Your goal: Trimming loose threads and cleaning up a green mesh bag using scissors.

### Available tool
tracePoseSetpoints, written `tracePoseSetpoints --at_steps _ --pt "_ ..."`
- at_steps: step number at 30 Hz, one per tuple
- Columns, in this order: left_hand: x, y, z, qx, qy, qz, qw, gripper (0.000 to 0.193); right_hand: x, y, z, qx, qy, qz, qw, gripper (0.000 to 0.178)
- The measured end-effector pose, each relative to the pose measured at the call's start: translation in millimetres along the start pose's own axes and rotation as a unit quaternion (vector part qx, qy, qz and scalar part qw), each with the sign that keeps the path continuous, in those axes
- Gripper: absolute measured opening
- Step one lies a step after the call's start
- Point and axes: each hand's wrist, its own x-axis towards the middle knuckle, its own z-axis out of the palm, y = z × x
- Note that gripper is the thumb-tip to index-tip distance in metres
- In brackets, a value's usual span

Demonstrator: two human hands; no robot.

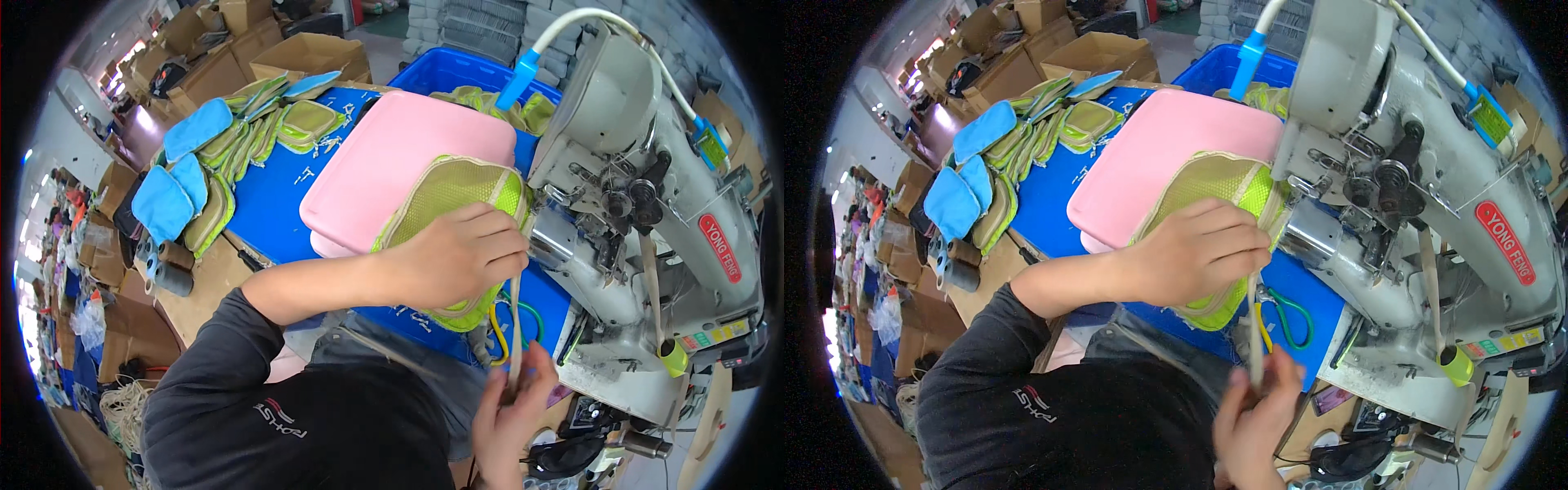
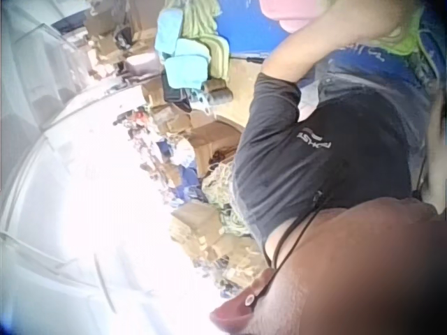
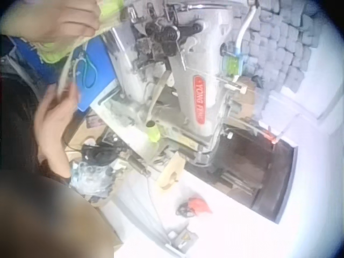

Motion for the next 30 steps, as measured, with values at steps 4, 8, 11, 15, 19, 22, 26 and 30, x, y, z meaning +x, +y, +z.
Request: tracePoseSetpoints --at_steps 4,8,11,15,19,22,26,30 --pt "4 5 3 0.018 0.002 -0.013 1.0 0.02 6 10 -6 -0.143 -0.082 -0.039 0.985 0.028" --pt "2 30 11 0.03 -0.034 -0.028 0.999 0.024 -10 -17 0 0.248 -0.222 0.108 0.937 0.033" --pt "-11 30 8 -0.023 0.056 -0.067 0.996 0.029 -10 -29 -8 0.378 -0.193 0.107 0.899 0.051" --pt "-19 34 9 -0.044 0.074 -0.073 0.994 0.035 -29 -29 -6 0.431 -0.276 0.164 0.844 0.04" --pt "-20 39 11 -0.055 0.102 -0.061 0.991 0.034 -32 -36 -10 0.328 -0.25 0.138 0.901 0.036" --pt "-20 47 6 -0.094 0.099 -0.054 0.989 0.032 -17 -62 -29 0.247 -0.288 0.08 0.922 0.015" --pt "-27 45 16 -0.094 0.14 -0.068 0.983 0.031 -9 -59 -11 0.256 -0.257 0.028 0.932 0.01" --pt "-24 38 5 -0.154 0.123 -0.09 0.976 0.029 -16 -29 -12 0.522 -0.17 -0.056 0.834 0.013"
